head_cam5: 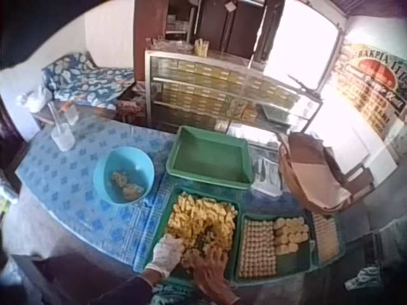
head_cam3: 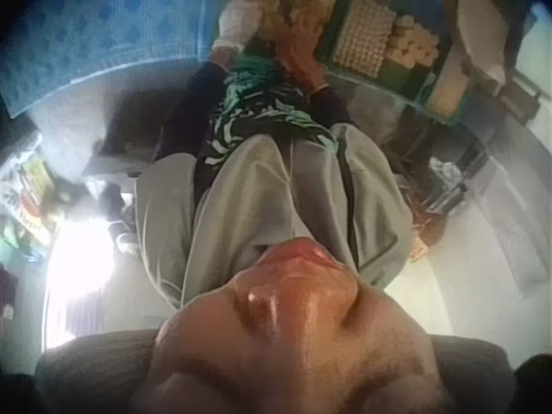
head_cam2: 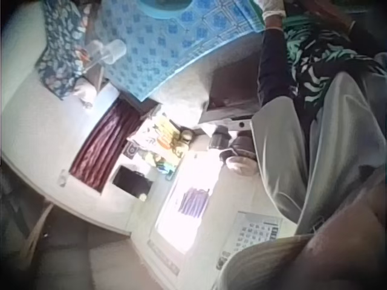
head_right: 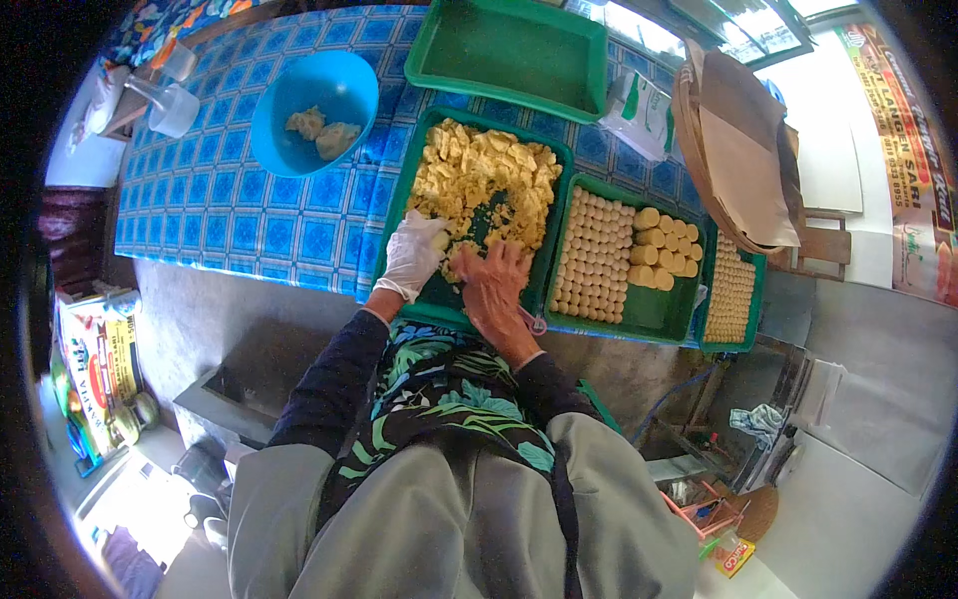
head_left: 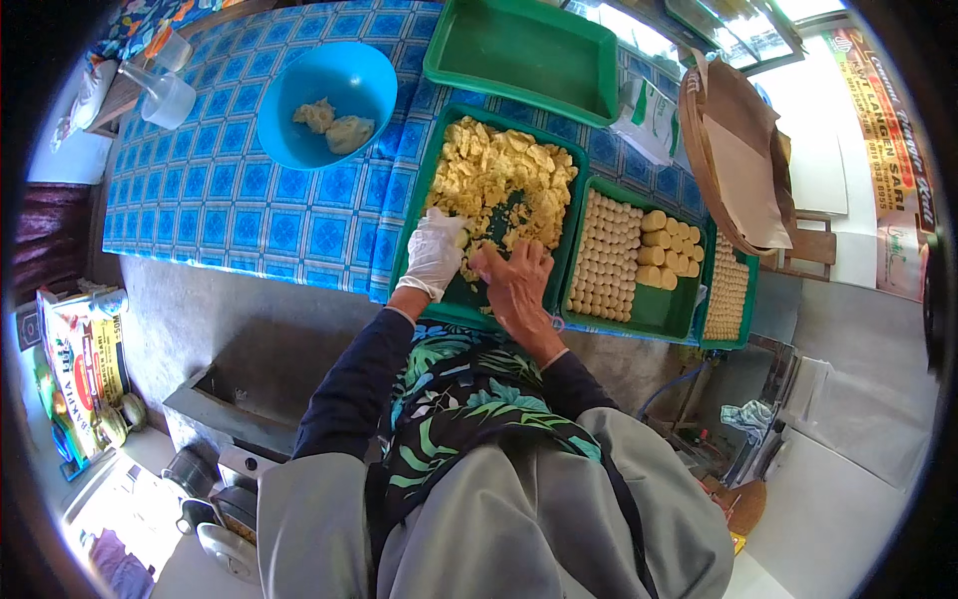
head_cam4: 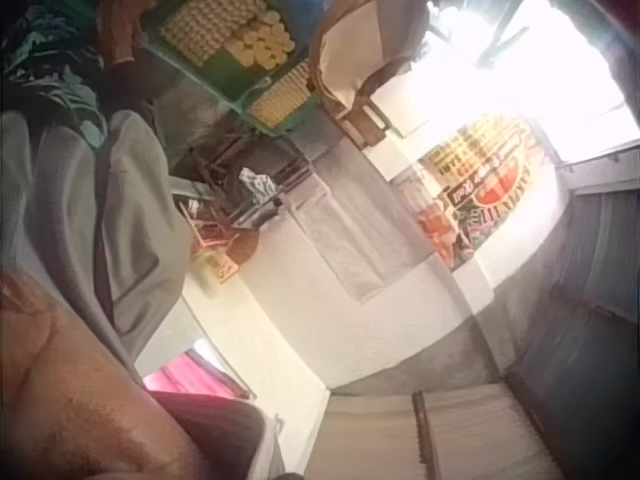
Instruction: The person uses a small scoop to take portions of a yellow mixture from a green tray and places them into dough circles, then rolls the dough into balls and places them onto a large tray.
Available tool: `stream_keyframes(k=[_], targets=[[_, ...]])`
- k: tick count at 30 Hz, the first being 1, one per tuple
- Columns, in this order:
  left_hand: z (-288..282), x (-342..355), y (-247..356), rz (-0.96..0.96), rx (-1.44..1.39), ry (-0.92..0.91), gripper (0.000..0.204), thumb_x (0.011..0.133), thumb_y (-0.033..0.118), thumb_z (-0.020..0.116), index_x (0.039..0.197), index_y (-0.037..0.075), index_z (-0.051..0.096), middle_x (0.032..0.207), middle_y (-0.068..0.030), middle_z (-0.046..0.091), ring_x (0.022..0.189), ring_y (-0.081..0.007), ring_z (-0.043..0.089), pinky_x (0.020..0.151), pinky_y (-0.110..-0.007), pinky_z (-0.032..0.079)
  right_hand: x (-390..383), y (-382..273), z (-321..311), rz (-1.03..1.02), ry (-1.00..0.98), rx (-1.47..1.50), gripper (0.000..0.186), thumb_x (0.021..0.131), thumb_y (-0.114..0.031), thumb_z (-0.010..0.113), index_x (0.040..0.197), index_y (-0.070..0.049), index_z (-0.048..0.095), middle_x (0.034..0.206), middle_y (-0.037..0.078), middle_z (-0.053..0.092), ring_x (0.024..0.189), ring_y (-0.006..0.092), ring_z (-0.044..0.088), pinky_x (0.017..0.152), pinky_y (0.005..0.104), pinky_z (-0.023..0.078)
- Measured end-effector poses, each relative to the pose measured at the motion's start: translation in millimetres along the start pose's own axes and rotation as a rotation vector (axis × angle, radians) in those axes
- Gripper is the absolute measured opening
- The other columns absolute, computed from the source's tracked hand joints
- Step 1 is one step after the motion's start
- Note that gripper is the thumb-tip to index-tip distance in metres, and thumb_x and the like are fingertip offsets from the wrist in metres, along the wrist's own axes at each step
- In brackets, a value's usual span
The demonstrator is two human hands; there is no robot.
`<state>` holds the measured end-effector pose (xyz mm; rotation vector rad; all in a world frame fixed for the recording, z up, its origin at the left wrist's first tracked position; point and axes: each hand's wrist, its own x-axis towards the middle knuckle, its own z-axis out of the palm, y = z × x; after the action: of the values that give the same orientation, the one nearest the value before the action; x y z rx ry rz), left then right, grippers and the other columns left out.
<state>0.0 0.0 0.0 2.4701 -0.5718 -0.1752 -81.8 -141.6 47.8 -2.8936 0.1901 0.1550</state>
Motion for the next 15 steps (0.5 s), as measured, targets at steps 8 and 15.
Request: stream_keyframes(k=[8,15], targets=[[3,-10,9,-0.038,-0.097,0.148,0.031,0.072,0.018,0.071,0.097,0.001,0.065,0.09,-0.0194,0.06,0.085,-0.0378,0.06,0.073,-0.044,0.049,61,-4,26,0.181,-0.052,0.878,0.027,0.07,-0.016,0.078,0.077,0.0,0.057,0.069,0.016,0.06,0.065,0.0308,0.061,0.058,0.0434,0.045],[7,-26,0,0.013,-0.061,0.268,0.038,0.071,0.015,0.072,0.105,0.003,0.059,0.096,-0.0188,0.057,0.088,-0.038,0.059,0.074,-0.044,0.049,60,-17,32,0.112,-0.012,0.728,0.025,0.069,-0.004,0.078,0.078,0.0,0.055,0.066,0.01,0.056,0.056,0.0174,0.053,0.051,0.0336,0.043]])
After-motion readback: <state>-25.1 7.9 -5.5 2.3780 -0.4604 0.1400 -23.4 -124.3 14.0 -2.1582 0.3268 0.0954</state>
